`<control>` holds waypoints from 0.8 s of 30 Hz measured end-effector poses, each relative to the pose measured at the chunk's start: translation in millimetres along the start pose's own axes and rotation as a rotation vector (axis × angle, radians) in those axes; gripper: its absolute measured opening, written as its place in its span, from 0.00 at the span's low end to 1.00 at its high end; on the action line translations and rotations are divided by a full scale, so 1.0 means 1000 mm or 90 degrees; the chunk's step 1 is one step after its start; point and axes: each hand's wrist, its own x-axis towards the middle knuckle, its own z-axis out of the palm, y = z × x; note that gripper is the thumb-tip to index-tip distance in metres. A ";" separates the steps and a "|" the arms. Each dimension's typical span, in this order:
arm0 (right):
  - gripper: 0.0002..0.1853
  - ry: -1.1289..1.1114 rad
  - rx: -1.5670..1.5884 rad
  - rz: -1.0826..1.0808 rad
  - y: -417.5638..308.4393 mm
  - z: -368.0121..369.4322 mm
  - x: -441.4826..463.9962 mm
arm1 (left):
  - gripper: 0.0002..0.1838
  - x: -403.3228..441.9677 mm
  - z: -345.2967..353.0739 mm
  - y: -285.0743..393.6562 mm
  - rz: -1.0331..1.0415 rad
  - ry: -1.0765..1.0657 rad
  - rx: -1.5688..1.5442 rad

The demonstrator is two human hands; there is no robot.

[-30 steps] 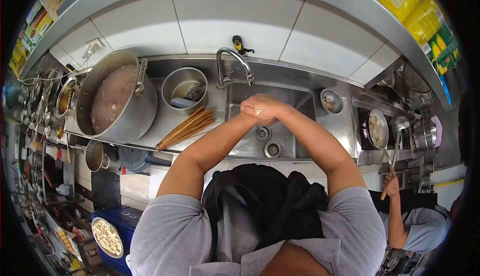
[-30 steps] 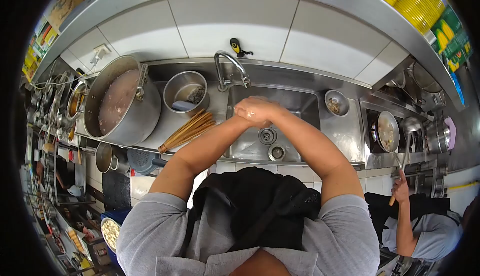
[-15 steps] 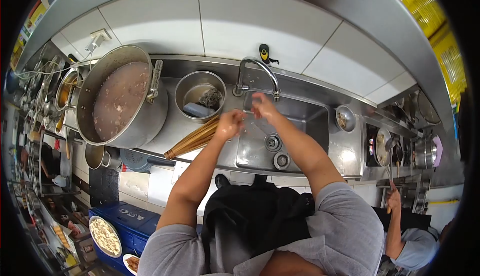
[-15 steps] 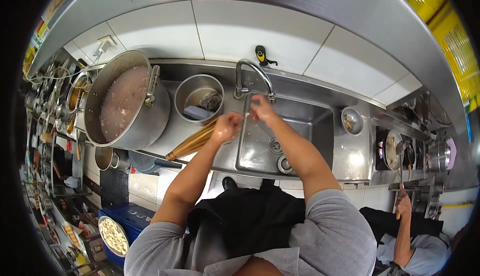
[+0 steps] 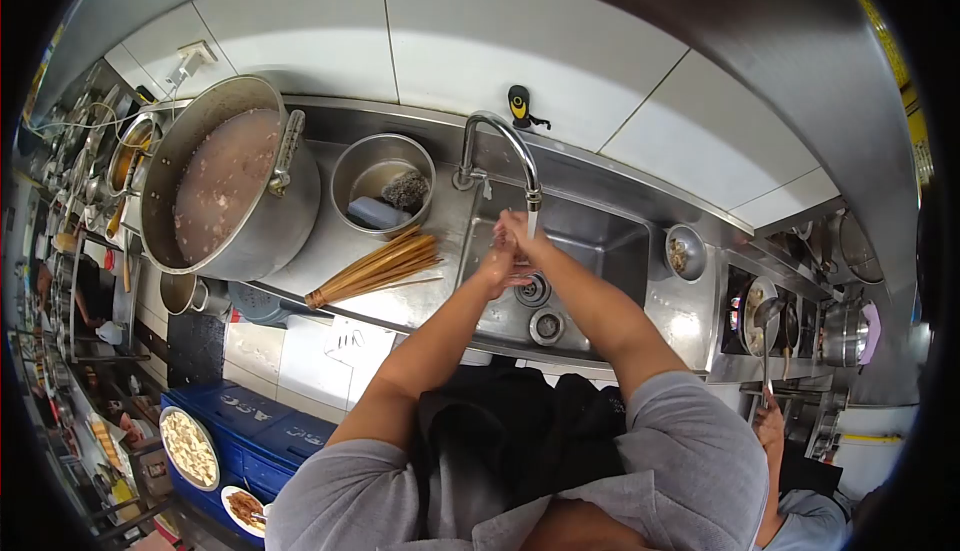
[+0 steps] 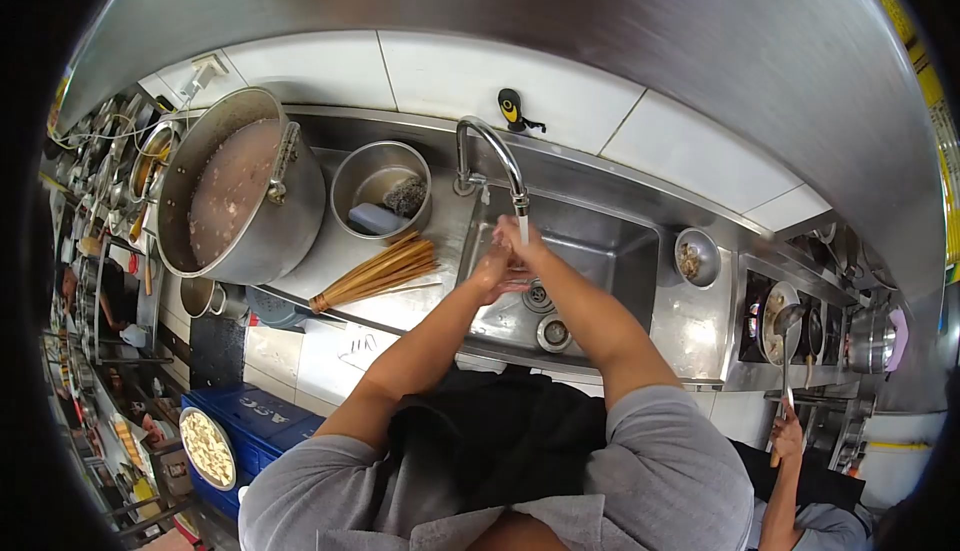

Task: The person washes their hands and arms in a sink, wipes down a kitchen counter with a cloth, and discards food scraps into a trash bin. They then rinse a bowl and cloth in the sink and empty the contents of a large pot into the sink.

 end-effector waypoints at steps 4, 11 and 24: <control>0.16 0.268 0.026 -0.071 -0.040 0.007 -0.032 | 0.27 0.058 0.038 -0.007 0.039 -0.028 -0.115; 0.27 0.310 0.031 -0.124 -0.081 0.055 -0.077 | 0.29 0.095 0.036 -0.020 0.166 0.039 -0.079; 0.12 0.135 -0.034 -0.161 -0.051 0.043 0.011 | 0.24 -0.010 -0.010 0.066 0.133 -0.024 0.183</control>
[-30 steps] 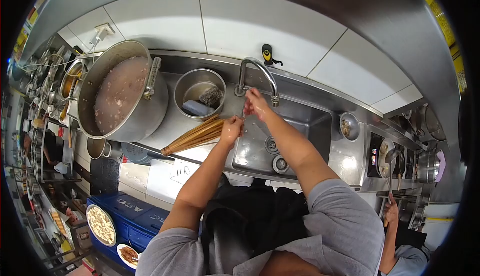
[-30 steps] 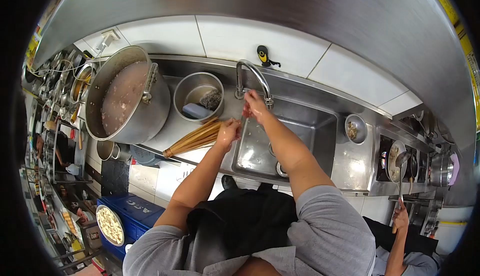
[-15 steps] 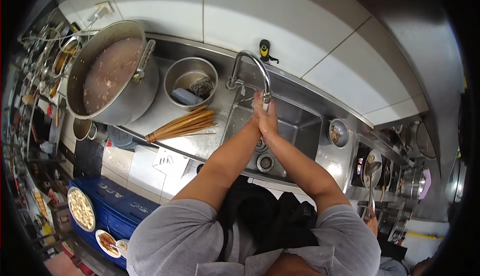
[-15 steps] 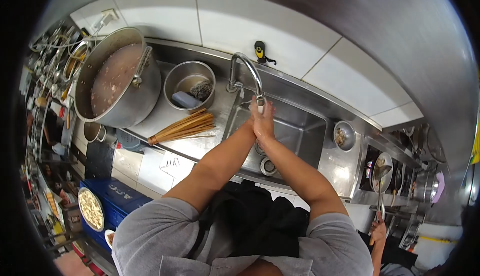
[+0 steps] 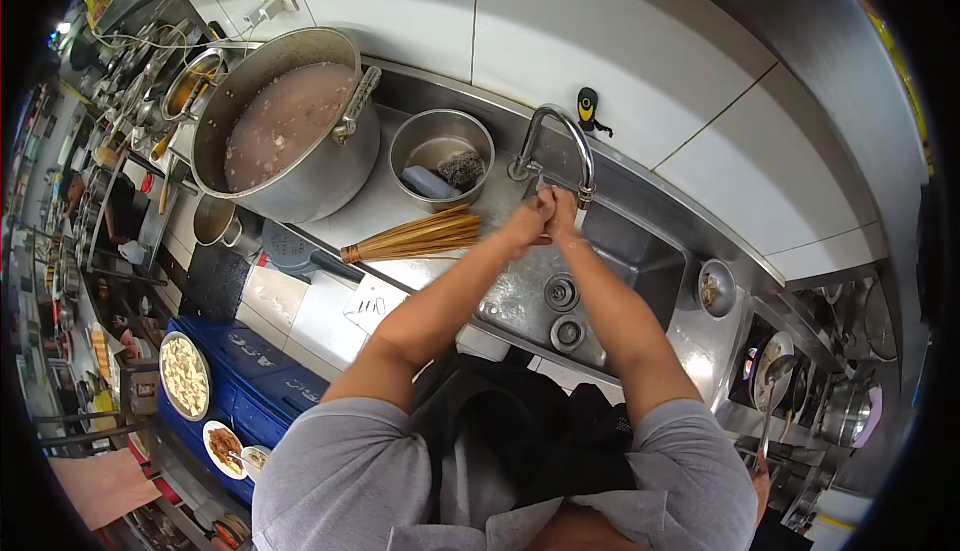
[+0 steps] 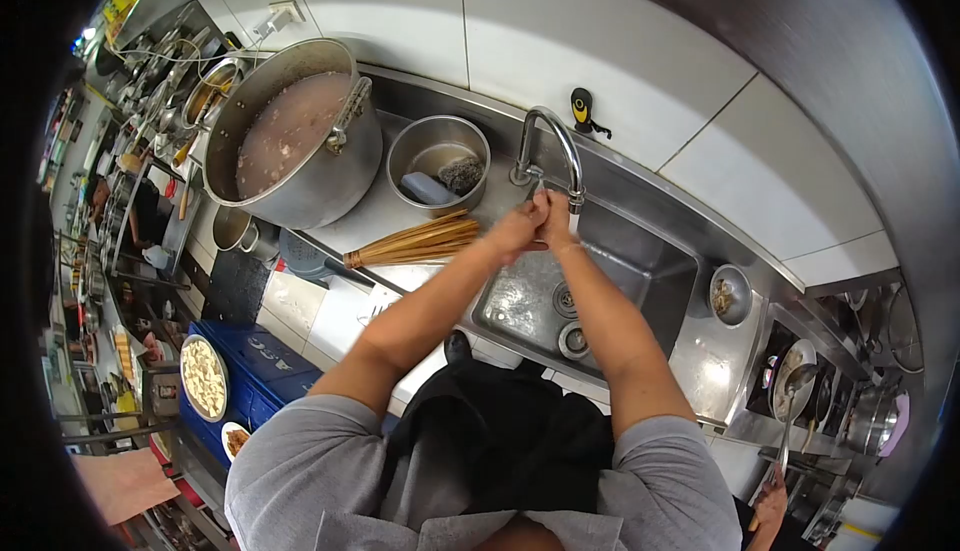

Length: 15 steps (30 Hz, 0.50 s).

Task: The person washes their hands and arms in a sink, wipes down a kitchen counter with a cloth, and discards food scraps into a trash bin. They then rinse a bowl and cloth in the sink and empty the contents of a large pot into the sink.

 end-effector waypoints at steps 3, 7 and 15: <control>0.10 -0.075 -0.549 -0.102 -0.024 -0.019 -0.008 | 0.17 -0.007 -0.074 0.037 0.282 -0.116 0.547; 0.10 -0.251 -0.552 -0.075 0.010 -0.058 -0.035 | 0.16 -0.025 -0.141 0.117 0.258 0.043 1.162; 0.09 -0.342 -0.517 0.012 -0.005 -0.022 -0.075 | 0.18 0.057 -0.195 0.051 -0.074 0.011 1.238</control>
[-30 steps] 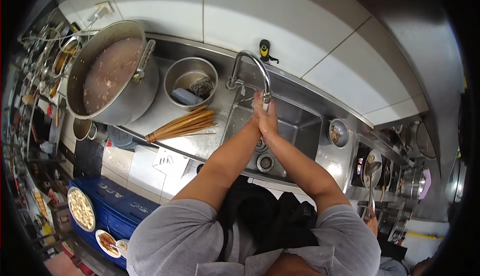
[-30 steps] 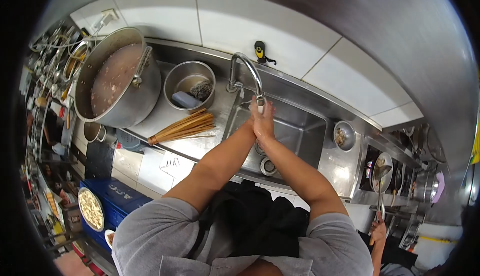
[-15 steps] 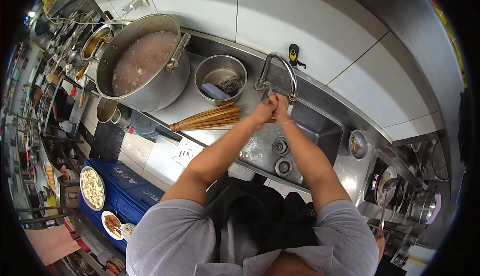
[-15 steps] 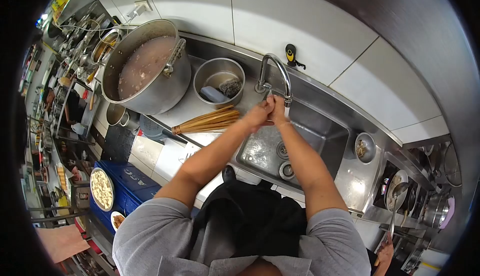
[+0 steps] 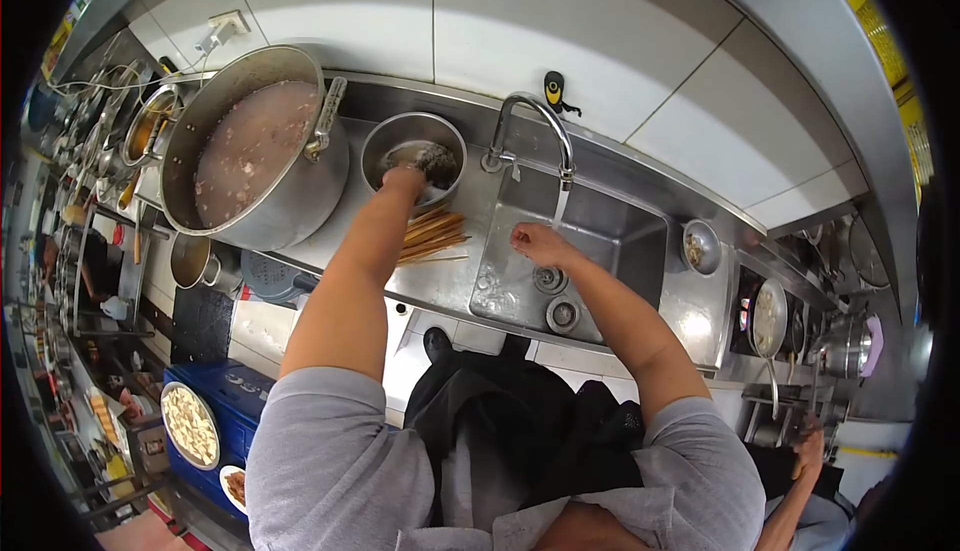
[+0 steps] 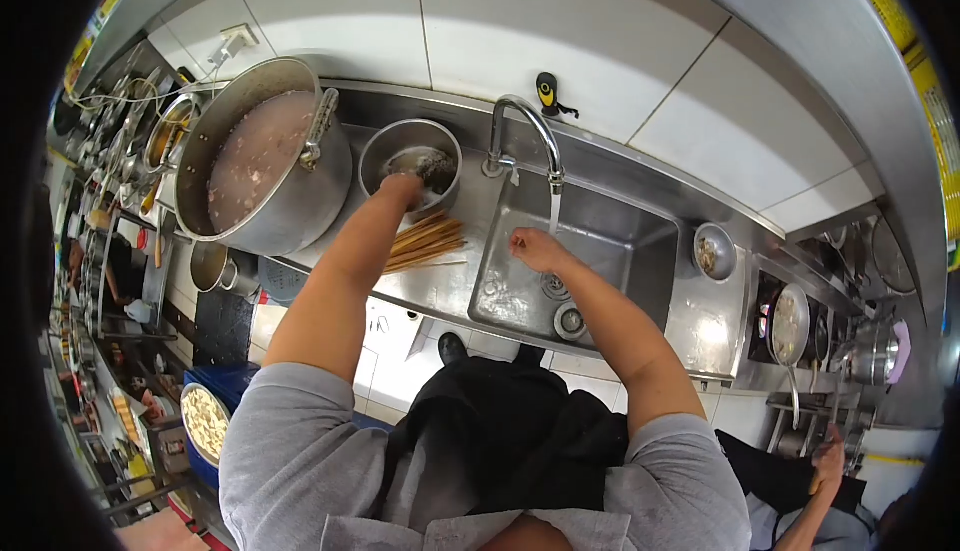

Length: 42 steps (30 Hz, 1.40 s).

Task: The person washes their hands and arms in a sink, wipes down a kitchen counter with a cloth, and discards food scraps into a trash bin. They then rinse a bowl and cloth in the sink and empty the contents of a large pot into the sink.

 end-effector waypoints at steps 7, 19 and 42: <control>0.10 0.175 0.016 0.045 -0.005 -0.026 0.006 | 0.18 0.015 -0.009 -0.019 0.083 0.103 -0.043; 0.33 0.262 0.478 -0.055 -0.084 -0.023 -0.069 | 0.14 -0.122 -0.034 0.122 0.234 0.037 -0.992; 0.18 0.694 -0.101 -0.054 -0.078 -0.073 -0.158 | 0.40 -0.033 -0.003 0.361 0.705 -0.376 -1.712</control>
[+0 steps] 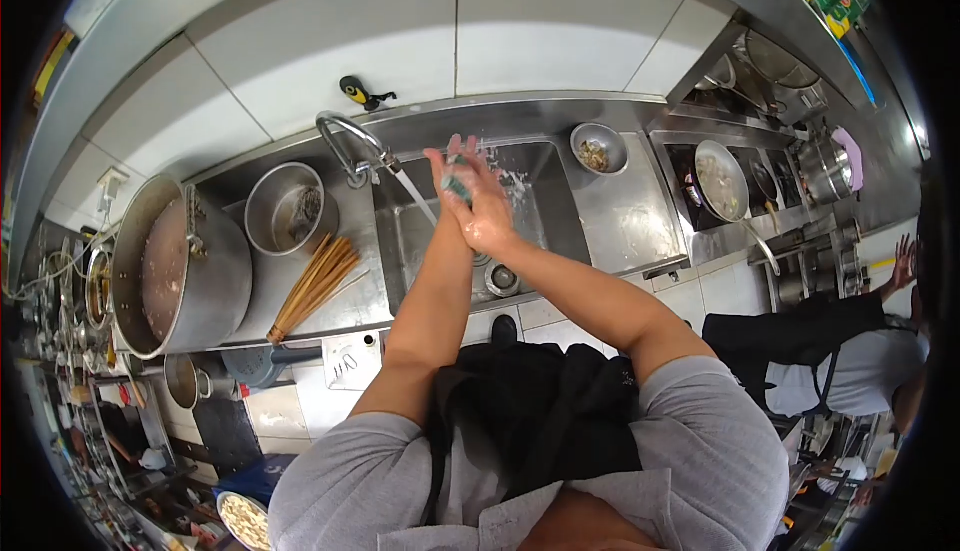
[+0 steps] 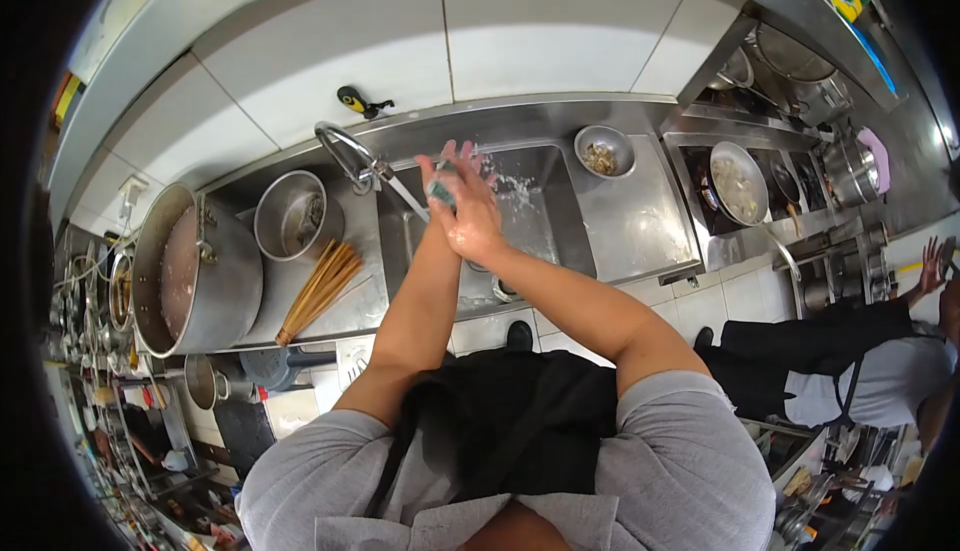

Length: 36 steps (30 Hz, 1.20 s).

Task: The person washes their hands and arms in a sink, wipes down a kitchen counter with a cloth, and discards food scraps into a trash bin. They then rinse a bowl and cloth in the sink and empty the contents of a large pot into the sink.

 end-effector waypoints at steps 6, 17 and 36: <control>0.23 -0.120 0.052 0.195 0.087 0.006 0.067 | 0.38 -0.036 0.075 -0.031 -0.069 0.108 0.335; 0.22 -0.085 0.144 0.002 -0.028 -0.048 0.088 | 0.26 0.011 -0.065 -0.003 -0.104 0.012 1.500; 0.23 -0.401 -0.002 0.087 0.055 -0.001 0.051 | 0.21 -0.016 0.054 -0.001 0.270 -0.324 1.710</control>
